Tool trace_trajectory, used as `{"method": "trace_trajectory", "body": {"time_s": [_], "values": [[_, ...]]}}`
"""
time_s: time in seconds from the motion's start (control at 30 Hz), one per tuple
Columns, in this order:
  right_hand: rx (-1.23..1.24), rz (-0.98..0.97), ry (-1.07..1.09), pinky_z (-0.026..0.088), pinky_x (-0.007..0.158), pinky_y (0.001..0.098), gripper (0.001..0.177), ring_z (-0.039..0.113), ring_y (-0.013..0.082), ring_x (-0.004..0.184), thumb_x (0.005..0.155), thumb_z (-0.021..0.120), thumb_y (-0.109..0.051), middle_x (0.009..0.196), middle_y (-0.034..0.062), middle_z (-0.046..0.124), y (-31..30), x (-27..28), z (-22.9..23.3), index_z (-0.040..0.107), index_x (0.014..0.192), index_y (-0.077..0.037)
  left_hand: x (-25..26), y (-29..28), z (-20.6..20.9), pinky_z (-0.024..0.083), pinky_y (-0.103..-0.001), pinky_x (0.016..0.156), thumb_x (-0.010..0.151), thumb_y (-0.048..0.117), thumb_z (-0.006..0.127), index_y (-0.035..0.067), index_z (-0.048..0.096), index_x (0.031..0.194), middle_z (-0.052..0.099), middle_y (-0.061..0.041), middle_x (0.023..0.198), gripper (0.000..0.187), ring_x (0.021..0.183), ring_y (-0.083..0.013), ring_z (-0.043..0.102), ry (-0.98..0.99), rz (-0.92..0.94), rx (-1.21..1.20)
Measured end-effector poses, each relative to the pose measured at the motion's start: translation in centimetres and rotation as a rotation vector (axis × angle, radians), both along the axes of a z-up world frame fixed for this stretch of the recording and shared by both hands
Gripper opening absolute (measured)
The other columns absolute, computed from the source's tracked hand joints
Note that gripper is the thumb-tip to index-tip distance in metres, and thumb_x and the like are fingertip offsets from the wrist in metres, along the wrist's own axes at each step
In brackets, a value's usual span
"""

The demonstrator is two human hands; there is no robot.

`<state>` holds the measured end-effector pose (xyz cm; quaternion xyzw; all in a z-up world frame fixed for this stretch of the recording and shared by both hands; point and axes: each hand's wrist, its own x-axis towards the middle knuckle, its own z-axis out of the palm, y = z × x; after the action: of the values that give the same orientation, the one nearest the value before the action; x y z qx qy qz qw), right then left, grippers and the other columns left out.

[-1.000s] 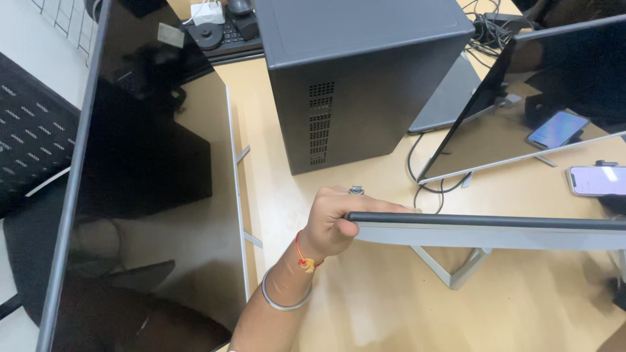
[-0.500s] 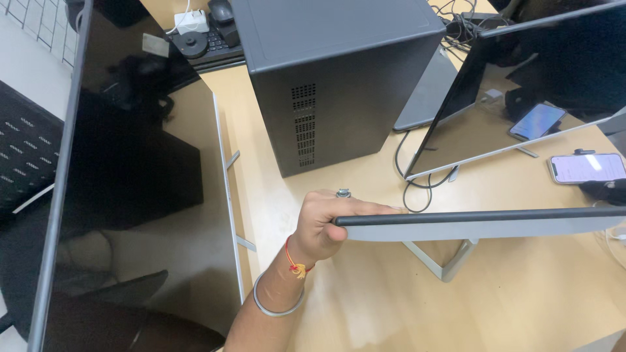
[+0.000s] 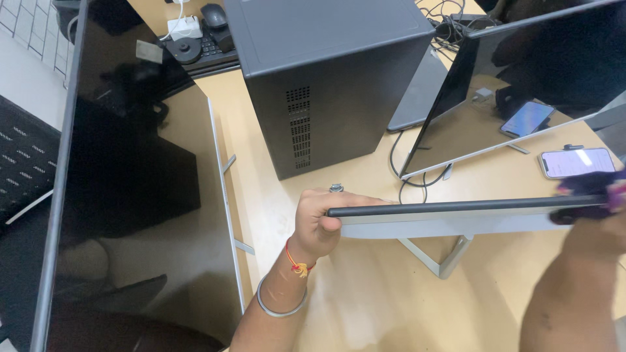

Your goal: The person wipes several computer monitors and the desk surface by hand with a cloth, moving the monitors to reach all sides.

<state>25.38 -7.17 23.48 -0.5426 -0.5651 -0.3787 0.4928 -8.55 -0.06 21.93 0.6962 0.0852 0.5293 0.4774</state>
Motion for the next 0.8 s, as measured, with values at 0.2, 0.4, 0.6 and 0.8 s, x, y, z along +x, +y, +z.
{"method": "trace_trajectory", "body": {"time_s": [0.2, 0.4, 0.6, 0.8], "values": [[-0.079, 0.018, -0.061, 0.038, 0.103, 0.0538, 0.029, 0.051, 0.0357, 0.104, 0.105, 0.058, -0.034, 0.097, 0.0112, 0.056, -1.0, -11.5, 1.5, 0.064, 0.100, -0.006, -0.3, 0.1, -1.6, 0.064, -0.028, 0.077, 0.099, 0.078, 0.036, -0.005, 0.075, 0.103, 0.079, -0.013, 0.096, 0.092, 0.086, -0.0203, 0.080, -0.008, 0.027, -0.005], [-0.112, 0.090, -0.262, 0.034, 0.092, 0.0475, 0.037, 0.055, 0.0265, 0.092, 0.091, 0.068, -0.049, 0.089, 0.0048, 0.060, 0.0, -16.2, 3.3, 0.074, 0.098, -0.013, -0.5, 0.9, -5.4, 0.042, -0.027, 0.058, 0.095, 0.079, 0.041, -0.006, 0.076, 0.099, 0.062, -0.007, 0.067, 0.092, 0.059, -0.0146, 0.060, 0.028, 0.228, -0.007], [-0.085, 0.080, -0.368, 0.036, 0.090, 0.0454, 0.033, 0.059, 0.0273, 0.088, 0.094, 0.068, -0.043, 0.089, 0.0054, 0.061, -0.4, -8.6, 2.8, 0.074, 0.104, -0.012, -0.9, 1.3, -3.2, 0.060, -0.029, 0.070, 0.096, 0.079, 0.042, -0.008, 0.075, 0.101, 0.077, -0.016, 0.088, 0.093, 0.078, -0.0205, 0.076, -0.007, 0.074, -0.041], [0.032, -0.005, -0.276, 0.038, 0.092, 0.0465, 0.038, 0.057, 0.0375, 0.097, 0.109, 0.054, -0.039, 0.101, 0.0171, 0.063, -2.0, 9.7, 1.1, 0.066, 0.109, -0.003, -0.8, 1.8, -2.0, 0.062, -0.029, 0.073, 0.093, 0.082, 0.037, -0.010, 0.077, 0.098, 0.079, -0.018, 0.091, 0.100, 0.079, -0.0223, 0.078, 0.018, 0.108, -0.057]]}}
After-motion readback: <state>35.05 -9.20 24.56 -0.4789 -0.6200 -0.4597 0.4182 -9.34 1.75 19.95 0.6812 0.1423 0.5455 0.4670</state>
